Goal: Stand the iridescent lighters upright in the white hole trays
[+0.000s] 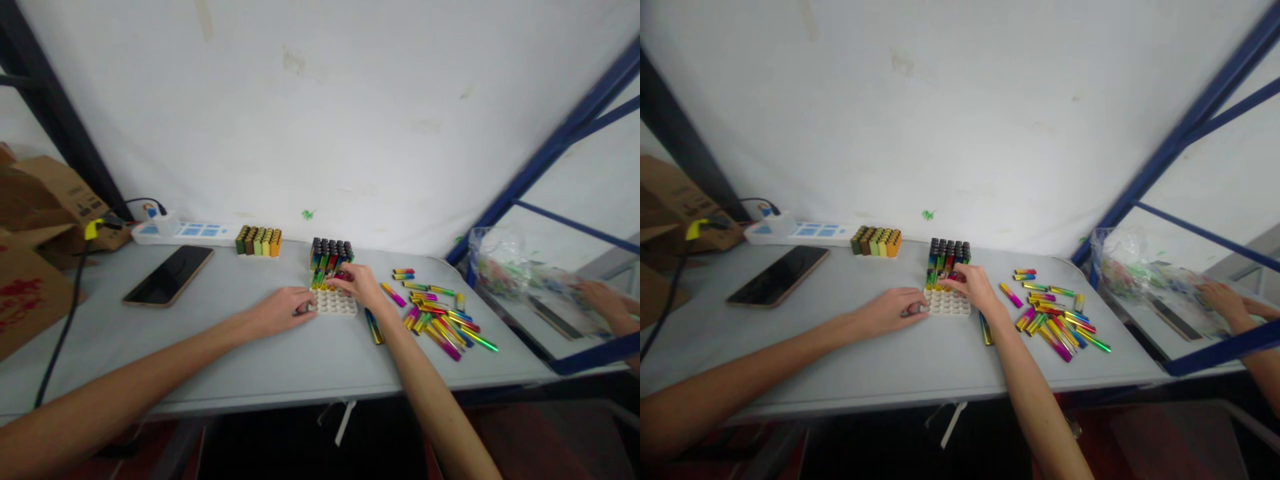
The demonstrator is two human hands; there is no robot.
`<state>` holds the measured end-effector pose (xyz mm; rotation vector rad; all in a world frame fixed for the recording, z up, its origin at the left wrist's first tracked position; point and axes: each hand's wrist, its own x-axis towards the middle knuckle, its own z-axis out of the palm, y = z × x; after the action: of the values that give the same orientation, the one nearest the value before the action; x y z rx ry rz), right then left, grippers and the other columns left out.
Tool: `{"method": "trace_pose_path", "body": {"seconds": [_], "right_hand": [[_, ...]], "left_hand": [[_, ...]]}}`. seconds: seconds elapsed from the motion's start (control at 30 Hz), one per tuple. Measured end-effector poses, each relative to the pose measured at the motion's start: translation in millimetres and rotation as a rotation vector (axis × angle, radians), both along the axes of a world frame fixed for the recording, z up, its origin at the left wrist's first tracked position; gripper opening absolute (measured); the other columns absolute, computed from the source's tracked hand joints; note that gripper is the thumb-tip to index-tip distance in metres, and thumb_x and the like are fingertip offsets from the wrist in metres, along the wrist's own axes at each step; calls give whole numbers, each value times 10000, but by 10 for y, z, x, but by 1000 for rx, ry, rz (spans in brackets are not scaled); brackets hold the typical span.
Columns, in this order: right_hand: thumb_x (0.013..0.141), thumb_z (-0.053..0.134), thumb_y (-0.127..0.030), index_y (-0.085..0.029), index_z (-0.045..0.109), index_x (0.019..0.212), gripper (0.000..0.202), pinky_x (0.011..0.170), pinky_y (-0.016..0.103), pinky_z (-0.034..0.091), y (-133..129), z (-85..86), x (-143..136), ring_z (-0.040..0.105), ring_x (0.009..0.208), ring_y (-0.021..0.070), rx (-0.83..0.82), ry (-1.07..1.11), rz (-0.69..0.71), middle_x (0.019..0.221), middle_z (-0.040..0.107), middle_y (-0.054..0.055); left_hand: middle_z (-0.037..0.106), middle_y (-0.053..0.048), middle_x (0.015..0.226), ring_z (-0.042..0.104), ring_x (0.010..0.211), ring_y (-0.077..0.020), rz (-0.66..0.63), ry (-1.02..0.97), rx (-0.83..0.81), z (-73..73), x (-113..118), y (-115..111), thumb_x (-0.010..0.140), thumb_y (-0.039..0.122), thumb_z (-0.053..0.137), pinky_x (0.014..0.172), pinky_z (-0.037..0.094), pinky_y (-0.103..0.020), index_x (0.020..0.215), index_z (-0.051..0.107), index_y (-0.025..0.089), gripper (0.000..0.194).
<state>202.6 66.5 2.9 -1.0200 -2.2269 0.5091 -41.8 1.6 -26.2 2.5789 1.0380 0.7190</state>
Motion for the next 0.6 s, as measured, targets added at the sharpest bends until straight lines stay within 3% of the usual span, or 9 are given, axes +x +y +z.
{"method": "trace_pose_path", "body": {"seconds": [0.23, 0.33, 0.4, 0.5, 0.6], "right_hand": [[908, 627, -662, -196, 606, 757, 491, 571, 238, 344, 4, 35, 2, 500, 583, 129, 122, -127, -39, 644, 596, -24], [897, 666, -625, -200, 669, 893, 425, 608, 243, 412, -24, 132, 216, 571, 616, 142, 72, -126, -36, 708, 659, -10], [913, 669, -579, -202, 683, 991, 385, 646, 261, 460, -21, 180, 444, 615, 644, 156, 84, -105, -117, 750, 694, 7], [926, 670, -494, -182, 694, 967, 316, 689, 298, 493, 25, 182, 761, 657, 699, 186, 140, -130, -293, 783, 718, 47], [899, 712, -433, -173, 711, 919, 260, 711, 304, 506, 66, 109, 868, 678, 746, 196, 84, -221, -290, 827, 740, 67]], "left_hand": [[564, 12, 732, 532, 658, -162, 2, 5, -16, 18, 0, -7, 1004, 380, 542, 675, 403, -259, 952, 641, 198, 214], [555, 11, 727, 530, 653, -161, 12, 1, -13, 17, -1, -6, 1004, 389, 540, 678, 408, -263, 959, 651, 192, 231], [553, 11, 727, 532, 656, -161, 10, -4, -14, 20, -1, -9, 1005, 392, 538, 681, 413, -264, 960, 653, 190, 237], [553, 12, 725, 530, 657, -159, -2, -11, -14, 25, -1, -15, 1011, 400, 527, 682, 416, -262, 957, 651, 192, 248], [549, 15, 720, 525, 650, -156, -3, -17, -11, 20, -1, -15, 1009, 396, 528, 672, 409, -259, 958, 649, 191, 243]]}}
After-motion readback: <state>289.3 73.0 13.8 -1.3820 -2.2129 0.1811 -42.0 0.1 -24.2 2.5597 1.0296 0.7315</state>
